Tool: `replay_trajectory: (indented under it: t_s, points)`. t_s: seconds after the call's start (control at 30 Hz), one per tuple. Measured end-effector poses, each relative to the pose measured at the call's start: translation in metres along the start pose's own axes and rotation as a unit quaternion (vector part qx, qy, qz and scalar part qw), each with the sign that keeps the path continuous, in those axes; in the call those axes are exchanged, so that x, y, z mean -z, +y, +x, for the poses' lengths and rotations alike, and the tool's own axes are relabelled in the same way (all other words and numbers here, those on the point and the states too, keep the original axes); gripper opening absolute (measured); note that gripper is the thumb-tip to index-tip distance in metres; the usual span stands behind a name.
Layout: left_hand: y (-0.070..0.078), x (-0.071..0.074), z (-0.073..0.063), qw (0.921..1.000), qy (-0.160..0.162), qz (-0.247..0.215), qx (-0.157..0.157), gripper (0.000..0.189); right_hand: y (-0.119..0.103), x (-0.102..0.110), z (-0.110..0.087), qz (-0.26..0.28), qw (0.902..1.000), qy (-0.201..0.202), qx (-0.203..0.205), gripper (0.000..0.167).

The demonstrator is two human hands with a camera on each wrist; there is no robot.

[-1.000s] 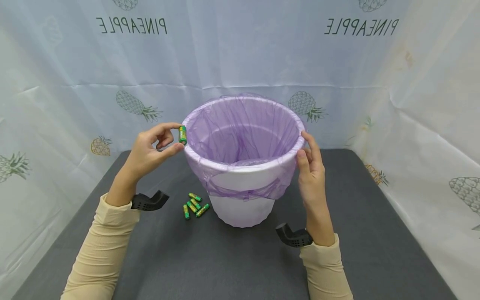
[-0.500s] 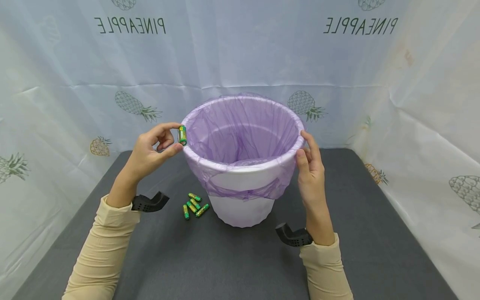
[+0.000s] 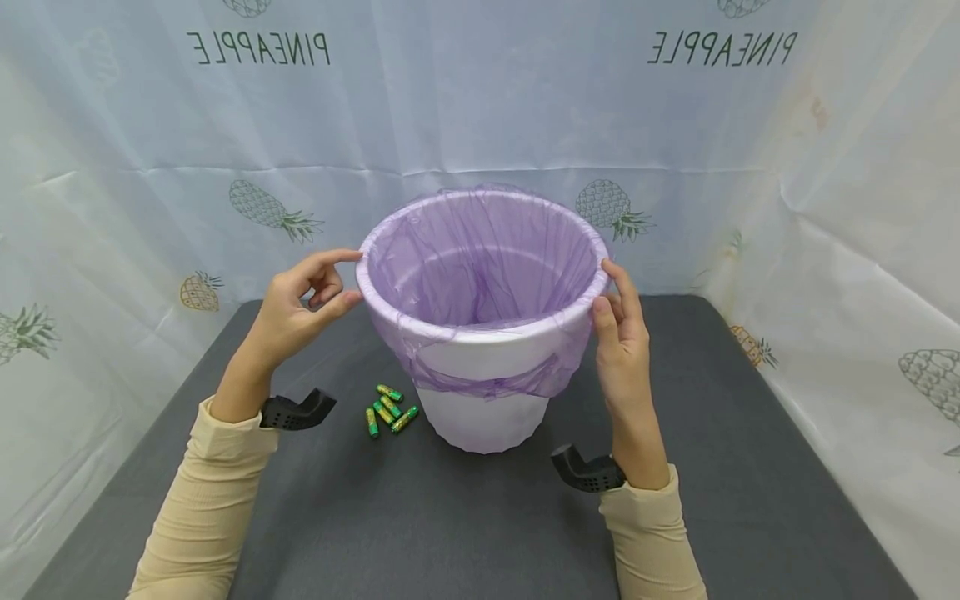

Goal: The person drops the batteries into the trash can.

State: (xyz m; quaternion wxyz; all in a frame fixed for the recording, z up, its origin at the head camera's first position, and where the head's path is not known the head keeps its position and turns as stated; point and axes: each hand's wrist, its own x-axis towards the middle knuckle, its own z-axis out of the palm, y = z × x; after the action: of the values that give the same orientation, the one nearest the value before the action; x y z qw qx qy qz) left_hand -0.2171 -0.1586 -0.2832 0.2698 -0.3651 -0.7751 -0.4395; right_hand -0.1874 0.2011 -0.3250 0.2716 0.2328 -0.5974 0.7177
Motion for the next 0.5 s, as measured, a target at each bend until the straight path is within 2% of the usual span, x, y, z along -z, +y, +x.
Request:
replay_trajectory:
  t_s: [0.2, 0.5]
  points:
    - [-0.001, 0.003, -0.009, 0.9996, 0.009, 0.005, 0.027, 0.038, 0.0, 0.0, 0.0, -0.005, 1.0, 0.001, -0.002, 0.039]
    - [-0.01, 0.005, -0.028, 0.999, 0.029, -0.003, 0.033, 0.038, 0.0, 0.0, 0.0, -0.006, 1.0, 0.003, -0.004, 0.039]
